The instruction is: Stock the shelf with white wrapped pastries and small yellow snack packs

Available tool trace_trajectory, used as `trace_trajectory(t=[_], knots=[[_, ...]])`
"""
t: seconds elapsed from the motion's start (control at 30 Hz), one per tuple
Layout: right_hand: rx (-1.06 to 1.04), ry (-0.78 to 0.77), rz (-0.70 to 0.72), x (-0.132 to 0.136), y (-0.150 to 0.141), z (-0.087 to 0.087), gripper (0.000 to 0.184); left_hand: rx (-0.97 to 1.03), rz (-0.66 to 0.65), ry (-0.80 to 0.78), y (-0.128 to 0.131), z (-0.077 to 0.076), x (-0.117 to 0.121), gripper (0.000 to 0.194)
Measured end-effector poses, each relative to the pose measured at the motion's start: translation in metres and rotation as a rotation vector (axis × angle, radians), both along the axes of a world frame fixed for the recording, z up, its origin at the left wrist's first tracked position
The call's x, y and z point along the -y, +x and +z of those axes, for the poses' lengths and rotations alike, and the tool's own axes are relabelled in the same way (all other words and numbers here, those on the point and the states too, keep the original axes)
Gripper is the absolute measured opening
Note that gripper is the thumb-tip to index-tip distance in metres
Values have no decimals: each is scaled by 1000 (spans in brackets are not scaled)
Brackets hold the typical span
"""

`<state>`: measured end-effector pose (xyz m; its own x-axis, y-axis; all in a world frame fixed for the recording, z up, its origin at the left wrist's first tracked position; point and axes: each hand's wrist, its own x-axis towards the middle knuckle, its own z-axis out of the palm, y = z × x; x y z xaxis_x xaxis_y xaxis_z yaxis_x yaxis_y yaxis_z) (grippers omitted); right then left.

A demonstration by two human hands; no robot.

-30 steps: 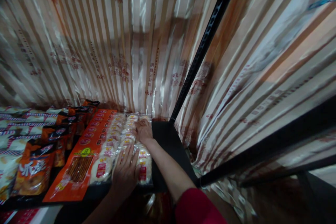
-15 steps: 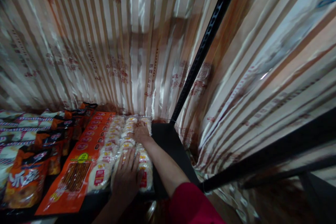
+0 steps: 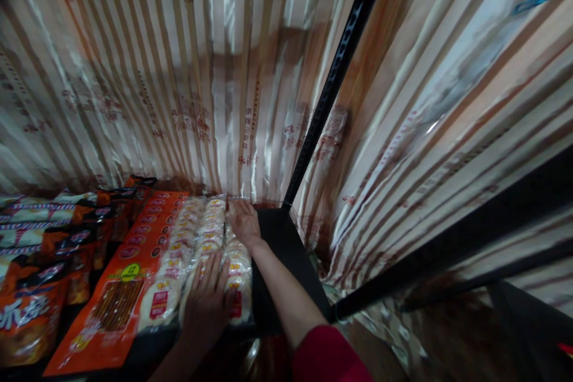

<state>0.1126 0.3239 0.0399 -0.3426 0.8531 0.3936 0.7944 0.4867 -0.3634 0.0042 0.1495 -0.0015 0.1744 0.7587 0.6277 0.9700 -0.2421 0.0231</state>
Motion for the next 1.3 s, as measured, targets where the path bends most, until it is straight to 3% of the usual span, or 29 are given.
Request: trace_trajectory(t=[0.1,0.2,0.37,0.6,0.87,1.1,1.3], knots=[[-173,-208,-94,-4,23,-10,63,28,-3,38,7,7,3,49],[-312,-393,-94,-3,32,-19,79,49,-45,43,18,14,6,46],[-446,-484,-3,-1,17,-27,85,95,-61,16,29,17,8,40],[-464,-516,1,-6,3,-32,86,77,-50,-1,23,14,6,41],[-543,-511,9,-5,10,-38,81,44,-41,-9,24,16,8,46],[-518,-561,72,-2,11,-35,90,-21,-39,-37,24,15,8,44],[-606,-508,39,11,21,-32,79,-27,-41,-129,24,17,10,44]])
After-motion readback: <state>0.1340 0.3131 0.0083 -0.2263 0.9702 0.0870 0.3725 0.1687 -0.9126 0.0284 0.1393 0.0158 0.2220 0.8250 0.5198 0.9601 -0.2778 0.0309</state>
